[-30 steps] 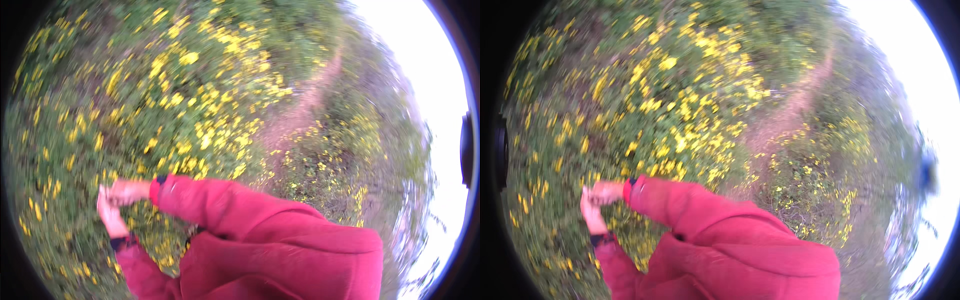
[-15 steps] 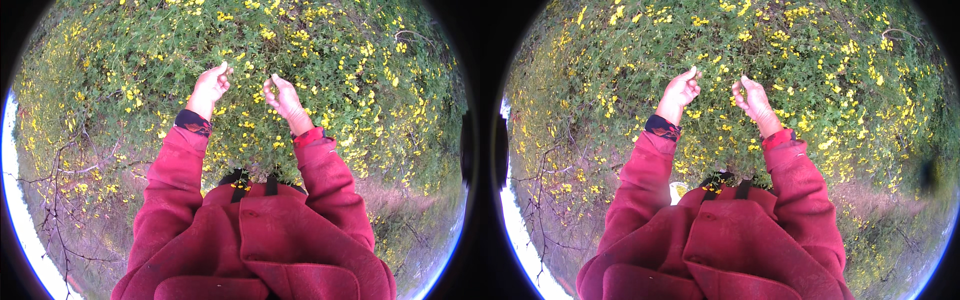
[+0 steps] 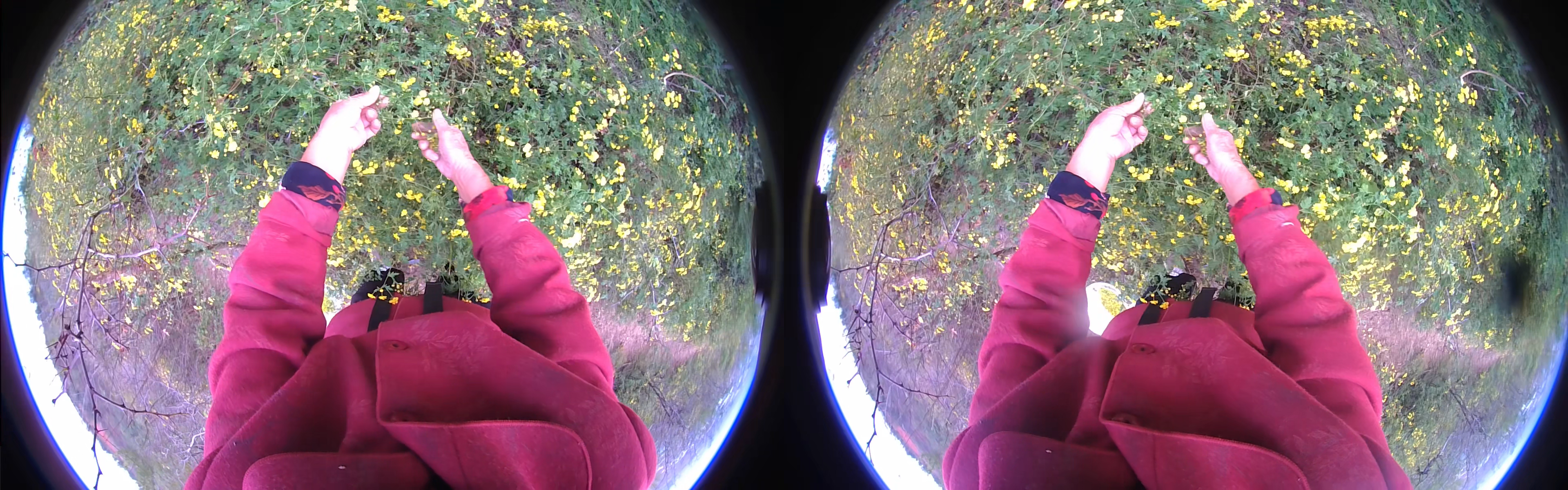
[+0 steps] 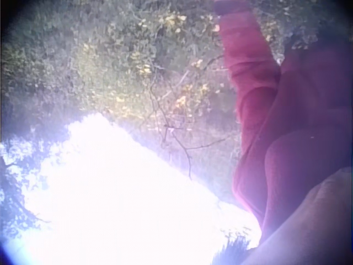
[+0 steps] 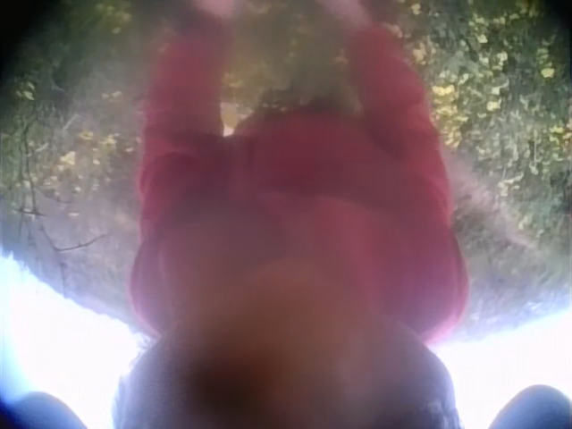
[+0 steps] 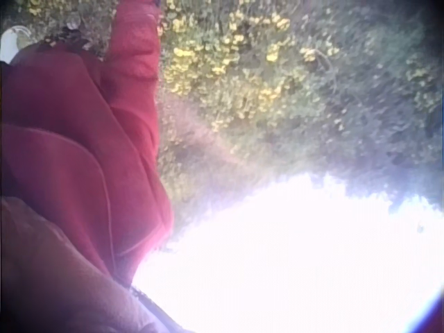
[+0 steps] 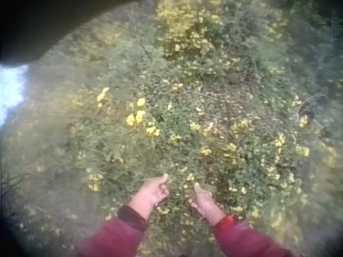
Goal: The person repeatedly reaches into a bush with yellow flowers, plucks small flower clusters, and places them into a white bowl held in the left hand. The person moves slightly along the bush while continuing to pick flowers.
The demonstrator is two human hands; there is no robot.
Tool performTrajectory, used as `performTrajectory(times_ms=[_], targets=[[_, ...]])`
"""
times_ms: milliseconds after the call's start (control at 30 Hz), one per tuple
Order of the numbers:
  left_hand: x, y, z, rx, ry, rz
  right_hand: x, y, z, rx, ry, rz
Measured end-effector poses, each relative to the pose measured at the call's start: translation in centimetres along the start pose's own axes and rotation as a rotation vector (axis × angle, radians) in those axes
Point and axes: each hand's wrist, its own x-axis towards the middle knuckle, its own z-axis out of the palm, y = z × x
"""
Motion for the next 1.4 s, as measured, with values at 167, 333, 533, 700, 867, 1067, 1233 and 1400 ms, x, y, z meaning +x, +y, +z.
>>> performTrajectory(times_ms=[167,333,533,700,867,1067,1233,1400], targets=[[-0.1,-0.3,-0.5,0.012,0.021,0.028,0.1,0.7,1.5,-0.004,-0.195,0.020],[-0.9,-1.5,-0.6,0.377,0.172,0.056,-1.6,0.7,1.4,0.010,-0.303,0.023],[-0.6,-3.4,1.2,0.845,0.231,-0.020,-2.9,1.8,2.5,0.070,-0.306,0.061],[-0.2,-4.1,2.2,0.641,0.143,-0.059,-3.5,2.2,2.7,0.020,-0.244,0.044],[0.1,-5.0,2.7,0.588,0.147,-0.072,-3.8,2.1,2.5,-0.085,-0.235,0.045],[1.3,-5.1,1.9,0.609,0.372,0.095,-4.9,2.4,1.1,-0.073,-0.279,0.065],[0.8,-4.2,0.3,0.425,0.301,0.074,-2.9,2.2,-2.1,0.117,-0.053,0.107],[0.6,-3.6,-0.3,0.458,0.230,-0.004,1.8,2.5,-4.3,0.206,0.027,0.130]])
